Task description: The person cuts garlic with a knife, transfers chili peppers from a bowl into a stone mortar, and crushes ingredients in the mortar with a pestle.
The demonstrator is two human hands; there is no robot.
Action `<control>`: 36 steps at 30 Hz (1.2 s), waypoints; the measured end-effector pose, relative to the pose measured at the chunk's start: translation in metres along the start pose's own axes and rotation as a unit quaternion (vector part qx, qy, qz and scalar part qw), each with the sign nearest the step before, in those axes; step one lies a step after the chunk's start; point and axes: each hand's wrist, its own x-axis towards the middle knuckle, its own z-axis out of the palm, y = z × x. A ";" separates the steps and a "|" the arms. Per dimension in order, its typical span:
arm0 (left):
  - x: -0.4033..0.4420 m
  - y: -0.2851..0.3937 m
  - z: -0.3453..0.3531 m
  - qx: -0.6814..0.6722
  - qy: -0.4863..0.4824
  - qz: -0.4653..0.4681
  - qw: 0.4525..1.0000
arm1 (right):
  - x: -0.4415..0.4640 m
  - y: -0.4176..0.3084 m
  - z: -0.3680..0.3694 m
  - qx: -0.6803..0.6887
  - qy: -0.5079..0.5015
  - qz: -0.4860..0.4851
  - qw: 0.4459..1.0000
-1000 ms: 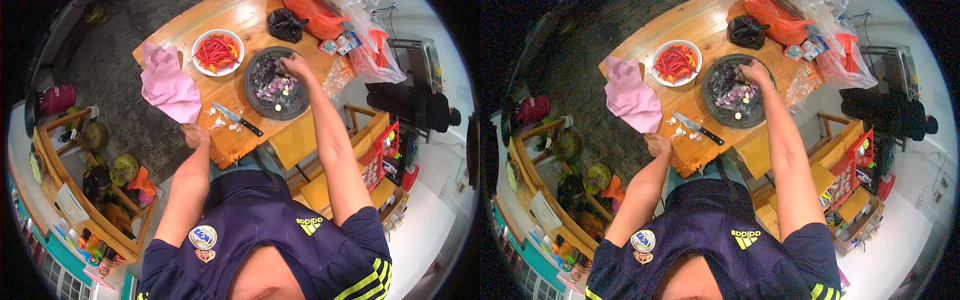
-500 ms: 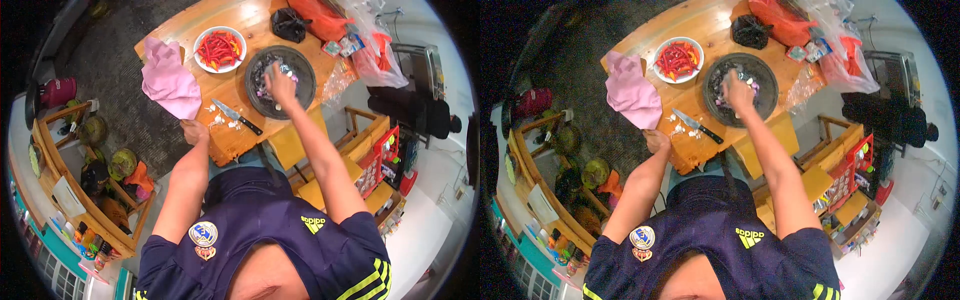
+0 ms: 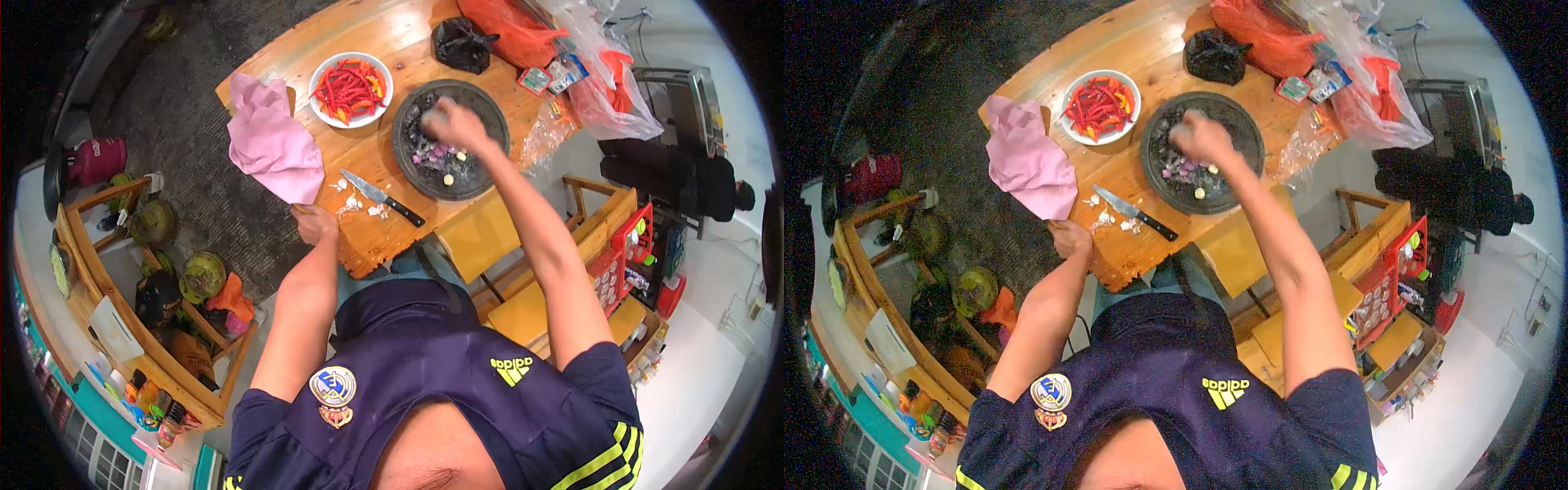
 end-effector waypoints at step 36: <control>-0.003 0.002 -0.007 0.019 0.007 -0.001 1.000 | -0.051 -0.017 0.052 0.077 0.080 0.029 0.993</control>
